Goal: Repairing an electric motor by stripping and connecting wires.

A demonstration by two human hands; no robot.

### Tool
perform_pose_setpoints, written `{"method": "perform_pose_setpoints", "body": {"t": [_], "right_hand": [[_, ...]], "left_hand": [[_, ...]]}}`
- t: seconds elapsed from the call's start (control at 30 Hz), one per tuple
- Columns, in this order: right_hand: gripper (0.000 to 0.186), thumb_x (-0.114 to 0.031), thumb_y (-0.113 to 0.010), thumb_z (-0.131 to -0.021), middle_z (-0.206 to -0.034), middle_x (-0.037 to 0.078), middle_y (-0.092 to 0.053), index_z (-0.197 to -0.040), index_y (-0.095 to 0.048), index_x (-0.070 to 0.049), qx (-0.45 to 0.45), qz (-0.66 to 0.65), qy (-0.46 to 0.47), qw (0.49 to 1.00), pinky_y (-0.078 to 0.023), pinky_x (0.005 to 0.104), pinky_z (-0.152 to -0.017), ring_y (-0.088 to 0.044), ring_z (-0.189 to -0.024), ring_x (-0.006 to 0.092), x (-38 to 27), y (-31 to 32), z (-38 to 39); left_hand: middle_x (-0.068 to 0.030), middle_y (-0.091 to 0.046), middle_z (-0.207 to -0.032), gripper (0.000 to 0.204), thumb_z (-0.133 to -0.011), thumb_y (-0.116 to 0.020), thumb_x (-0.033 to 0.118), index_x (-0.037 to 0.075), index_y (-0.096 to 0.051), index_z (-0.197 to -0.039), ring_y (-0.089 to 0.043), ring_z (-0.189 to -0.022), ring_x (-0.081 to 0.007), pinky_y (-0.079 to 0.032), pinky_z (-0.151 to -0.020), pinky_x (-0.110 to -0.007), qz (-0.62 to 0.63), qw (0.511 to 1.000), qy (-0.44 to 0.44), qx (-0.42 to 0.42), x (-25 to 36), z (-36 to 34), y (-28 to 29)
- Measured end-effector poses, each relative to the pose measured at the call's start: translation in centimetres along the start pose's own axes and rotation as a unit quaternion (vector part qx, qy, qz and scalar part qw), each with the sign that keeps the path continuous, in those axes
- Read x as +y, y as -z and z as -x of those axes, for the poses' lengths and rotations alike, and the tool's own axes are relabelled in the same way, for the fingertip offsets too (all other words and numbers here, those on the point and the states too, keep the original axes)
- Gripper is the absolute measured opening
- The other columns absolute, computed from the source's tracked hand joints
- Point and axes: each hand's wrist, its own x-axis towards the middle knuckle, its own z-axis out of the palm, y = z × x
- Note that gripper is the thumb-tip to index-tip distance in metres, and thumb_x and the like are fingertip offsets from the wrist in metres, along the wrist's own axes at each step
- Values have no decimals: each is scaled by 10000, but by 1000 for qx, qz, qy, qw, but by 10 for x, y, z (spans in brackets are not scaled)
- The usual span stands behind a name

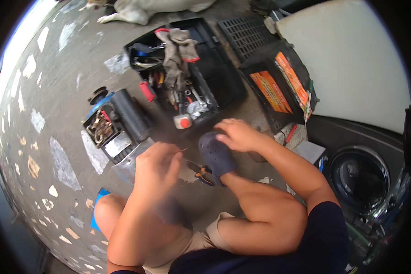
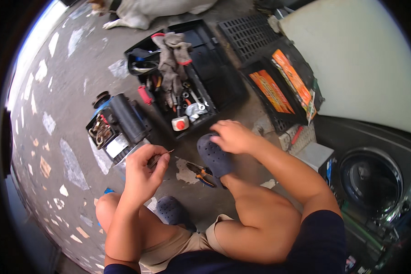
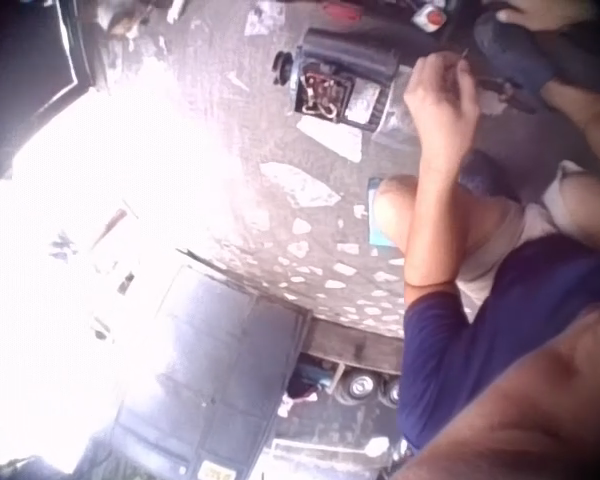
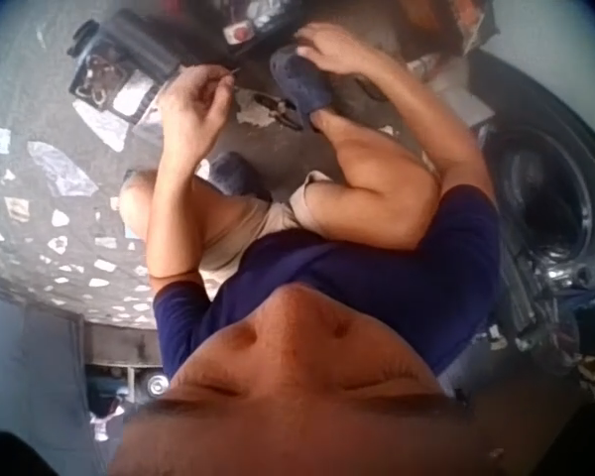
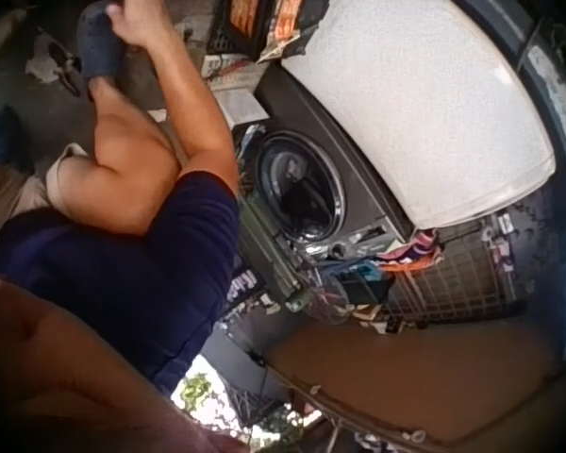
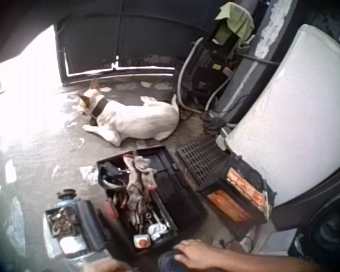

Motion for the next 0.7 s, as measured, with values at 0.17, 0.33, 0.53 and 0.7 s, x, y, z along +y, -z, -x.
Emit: {"method": "perform_pose_setpoints", "body": {"t": [0.17,0.33,0.53,0.7], "right_hand": [[351,-302,-556,-1119,-890,77,-753,-1172,-720,4,-193,-441,-25,876,-578,311,-674,-718,-785,146,-85,32,-15],[238,-207,-681,-1015,-806,88,-755,-1084,-745,12,-134,-416,-23,899,-565,347,-668,-719,-731,171,-93,49,-8],[178,-190,-700,-916,-876,142,-744,-969,-736,-24,92,-34,247,964,-572,418,-742,-734,-836,344,-89,31,-5],[120,-147,-688,-921,-793,141,-705,-932,-723,-33,228,87,402,882,-570,419,-675,-698,-775,305,-99,41,-13]], "left_hand": [[-121,-657,-815,80,-887,-749,-8,13,-740,-963,-667,-680,-267,-517,-606,-360,-193,971,-138,5,-3,1,-21],[-109,-660,-811,86,-878,-753,-10,14,-738,-959,-662,-668,-247,-511,-597,-343,-131,975,-180,14,17,-5,-23],[-39,-601,-729,34,-951,-694,43,9,-698,-948,-534,-557,-126,-414,-518,-286,67,996,48,-45,15,-10,-20],[49,-481,-679,65,-1018,-622,84,32,-632,-981,-308,-479,-44,-267,-456,-245,417,856,290,-99,8,-12,6]]}}
